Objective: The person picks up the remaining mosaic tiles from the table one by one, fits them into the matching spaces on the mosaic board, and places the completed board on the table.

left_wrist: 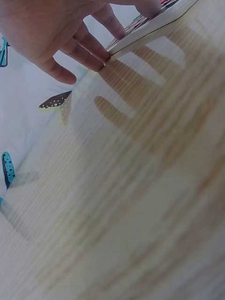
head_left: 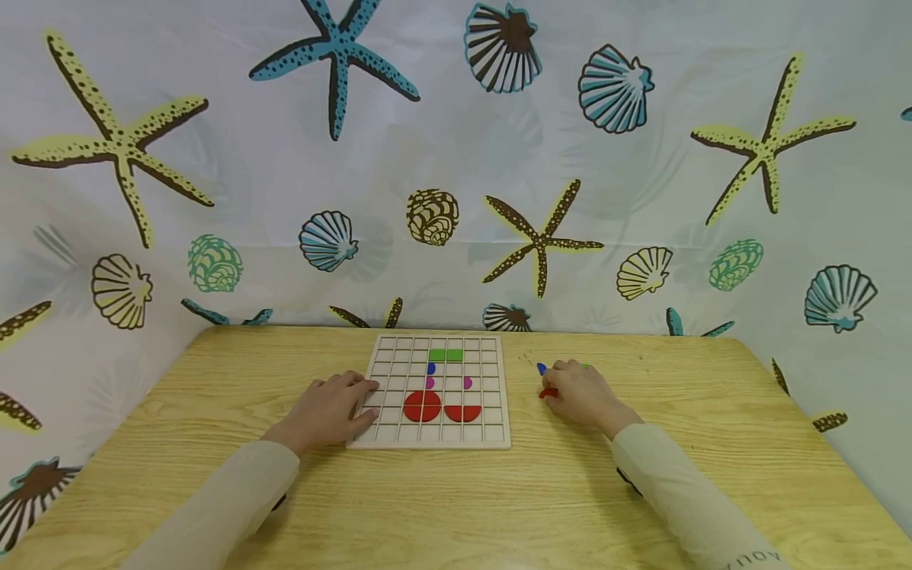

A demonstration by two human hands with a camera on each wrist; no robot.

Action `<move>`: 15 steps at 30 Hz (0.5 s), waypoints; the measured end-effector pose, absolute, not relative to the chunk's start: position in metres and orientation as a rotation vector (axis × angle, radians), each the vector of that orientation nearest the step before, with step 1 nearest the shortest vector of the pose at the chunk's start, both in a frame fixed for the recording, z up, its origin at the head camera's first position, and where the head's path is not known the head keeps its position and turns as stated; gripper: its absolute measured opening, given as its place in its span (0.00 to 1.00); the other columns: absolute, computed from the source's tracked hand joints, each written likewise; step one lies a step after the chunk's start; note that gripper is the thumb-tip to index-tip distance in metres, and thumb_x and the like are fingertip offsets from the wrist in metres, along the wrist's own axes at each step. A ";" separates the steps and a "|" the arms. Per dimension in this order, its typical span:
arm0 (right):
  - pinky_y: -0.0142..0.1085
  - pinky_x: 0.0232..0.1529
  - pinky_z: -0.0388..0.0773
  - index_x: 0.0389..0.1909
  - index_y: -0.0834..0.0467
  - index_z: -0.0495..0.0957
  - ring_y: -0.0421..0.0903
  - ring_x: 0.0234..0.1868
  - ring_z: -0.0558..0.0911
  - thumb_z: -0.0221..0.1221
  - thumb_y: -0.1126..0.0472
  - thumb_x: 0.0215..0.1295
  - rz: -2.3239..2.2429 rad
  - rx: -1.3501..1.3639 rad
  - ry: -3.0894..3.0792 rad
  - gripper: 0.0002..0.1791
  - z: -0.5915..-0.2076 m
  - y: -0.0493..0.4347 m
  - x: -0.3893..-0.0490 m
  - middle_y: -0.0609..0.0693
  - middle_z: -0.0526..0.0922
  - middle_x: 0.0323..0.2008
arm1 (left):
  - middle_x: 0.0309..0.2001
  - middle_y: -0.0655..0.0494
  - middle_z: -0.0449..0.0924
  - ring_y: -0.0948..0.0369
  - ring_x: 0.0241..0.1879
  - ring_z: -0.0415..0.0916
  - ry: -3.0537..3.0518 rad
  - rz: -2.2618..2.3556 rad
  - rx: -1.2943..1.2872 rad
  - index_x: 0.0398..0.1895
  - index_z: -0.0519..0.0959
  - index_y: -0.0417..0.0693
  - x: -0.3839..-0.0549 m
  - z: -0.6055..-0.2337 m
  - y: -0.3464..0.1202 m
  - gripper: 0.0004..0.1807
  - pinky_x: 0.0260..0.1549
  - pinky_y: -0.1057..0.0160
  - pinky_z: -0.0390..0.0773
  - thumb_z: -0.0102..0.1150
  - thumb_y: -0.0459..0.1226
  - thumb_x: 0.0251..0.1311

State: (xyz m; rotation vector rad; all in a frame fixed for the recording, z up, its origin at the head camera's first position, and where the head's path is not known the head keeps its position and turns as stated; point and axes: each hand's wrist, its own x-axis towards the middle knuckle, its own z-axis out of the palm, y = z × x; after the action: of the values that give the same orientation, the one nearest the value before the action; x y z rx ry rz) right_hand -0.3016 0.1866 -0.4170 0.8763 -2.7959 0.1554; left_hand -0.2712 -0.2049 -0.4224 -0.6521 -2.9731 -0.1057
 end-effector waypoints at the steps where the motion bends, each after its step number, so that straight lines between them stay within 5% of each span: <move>1: 0.42 0.29 0.73 0.30 0.55 0.78 0.47 0.30 0.73 0.62 0.59 0.56 0.154 0.878 -2.793 0.04 -0.417 0.187 -0.301 0.49 0.76 0.30 | 0.54 0.47 0.72 0.49 0.52 0.71 -2.973 -0.108 -0.651 0.58 0.72 0.50 -0.271 -0.422 -0.205 0.26 0.47 0.42 0.69 0.52 0.51 0.59; 15: 0.43 0.33 0.74 0.33 0.54 0.81 0.47 0.32 0.73 0.61 0.58 0.56 0.127 0.779 -2.911 0.05 -0.414 0.186 -0.300 0.48 0.77 0.33 | 0.53 0.47 0.72 0.49 0.52 0.72 -2.967 -0.104 -0.651 0.57 0.72 0.50 -0.271 -0.424 -0.204 0.26 0.47 0.42 0.68 0.53 0.51 0.59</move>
State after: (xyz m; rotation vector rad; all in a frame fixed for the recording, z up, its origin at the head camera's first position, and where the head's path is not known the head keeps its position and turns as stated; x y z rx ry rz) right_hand -0.3002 0.1863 -0.4135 0.7791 -2.9111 0.1272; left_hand -0.2712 -0.2045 -0.4237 -0.6505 -2.9672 -0.1045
